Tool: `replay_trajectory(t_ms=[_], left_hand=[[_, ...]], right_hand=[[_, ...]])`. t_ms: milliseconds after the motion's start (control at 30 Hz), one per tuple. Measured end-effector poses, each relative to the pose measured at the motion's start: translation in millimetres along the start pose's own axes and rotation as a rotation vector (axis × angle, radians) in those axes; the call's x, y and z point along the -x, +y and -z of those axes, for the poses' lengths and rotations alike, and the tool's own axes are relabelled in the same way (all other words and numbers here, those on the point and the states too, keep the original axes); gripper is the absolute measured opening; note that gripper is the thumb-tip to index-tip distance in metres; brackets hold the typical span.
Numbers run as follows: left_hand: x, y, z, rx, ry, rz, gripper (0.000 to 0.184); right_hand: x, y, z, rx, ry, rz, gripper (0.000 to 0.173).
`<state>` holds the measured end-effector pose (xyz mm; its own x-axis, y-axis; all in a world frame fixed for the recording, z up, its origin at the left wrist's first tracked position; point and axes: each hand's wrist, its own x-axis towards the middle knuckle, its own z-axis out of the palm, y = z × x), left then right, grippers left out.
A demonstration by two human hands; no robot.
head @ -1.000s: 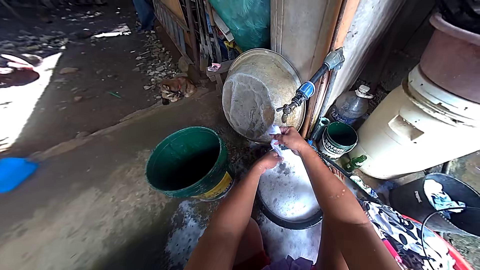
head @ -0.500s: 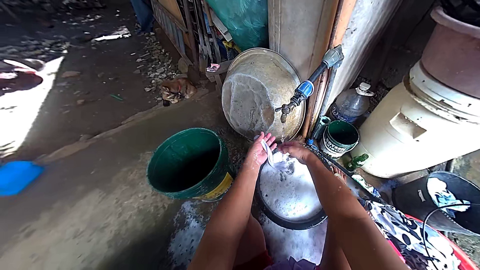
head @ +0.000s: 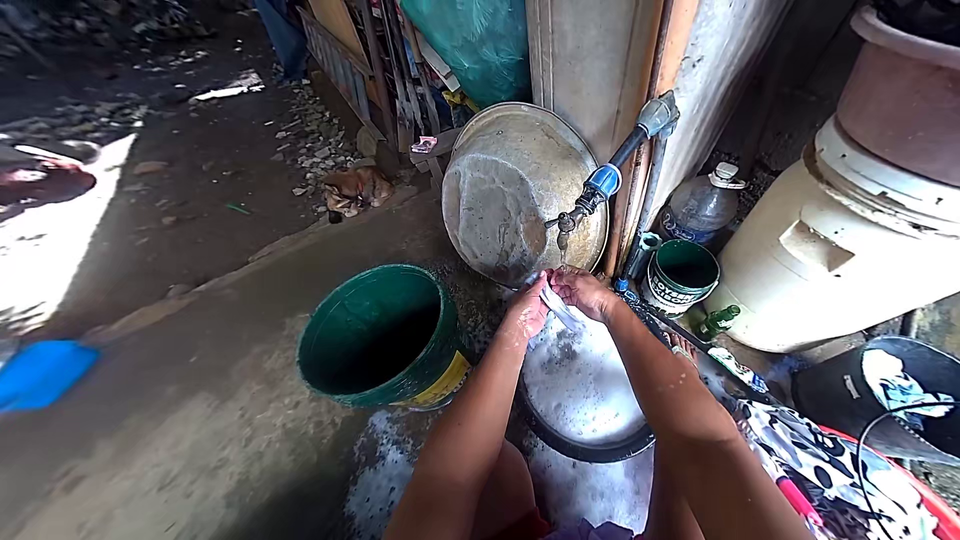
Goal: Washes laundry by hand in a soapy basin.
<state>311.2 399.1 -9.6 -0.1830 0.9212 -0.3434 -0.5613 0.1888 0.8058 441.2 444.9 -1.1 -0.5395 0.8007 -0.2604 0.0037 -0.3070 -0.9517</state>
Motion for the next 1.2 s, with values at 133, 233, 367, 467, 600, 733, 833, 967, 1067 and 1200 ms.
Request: replay_trajectory(t_ms=[133,233,367,467,600,733,833,967,1067,1200], left_hand=[[6.1,-1.7,-9.8,-0.008,-0.043,0.013,0.040],[8.2,-1.2,-8.8,-0.037,-0.030,0.008,0.043],[1.0,3.7,-0.5,-0.047,0.050,0.042,0.041],[-1.4,0.2,0.8,-0.029,0.093,0.091,0.039],[12.1,-19.7,-5.2,-0.074,0.117,0.069,0.035],[19.3,-14.2,-20.3,-0.276,0.138,0.106,0.034],[22.4,-16.7,-11.7,-0.062,0.063,0.010,0.038],[21.7,-13.6,-11.4,-0.266,-0.038,0.045,0.036],[16.2,-15.0,-0.2,-0.440,-0.140,0.000,0.024],[13.9,2.6,-7.6,-0.120,-0.009,-0.012,0.017]], right_hand=[[0.3,5.9,0.6,0.493,-0.001,0.172,0.024],[1.1,4.3,6.3,0.425,0.068,0.162,0.016],[-1.0,-0.4,13.4,0.026,0.113,0.158,0.007],[-2.8,-4.8,-11.7,0.300,0.182,0.269,0.026],[11.3,-12.4,-46.9,1.046,0.153,0.265,0.055],[10.5,-9.5,-29.4,1.069,0.323,0.214,0.059],[25.0,-13.3,-53.0,1.013,0.260,0.246,0.058],[3.7,-9.9,-14.8,0.739,0.296,0.153,0.050],[-1.5,-14.5,-7.0,0.432,0.269,0.155,0.044],[6.2,-7.0,13.2,0.343,0.004,0.112,0.044]])
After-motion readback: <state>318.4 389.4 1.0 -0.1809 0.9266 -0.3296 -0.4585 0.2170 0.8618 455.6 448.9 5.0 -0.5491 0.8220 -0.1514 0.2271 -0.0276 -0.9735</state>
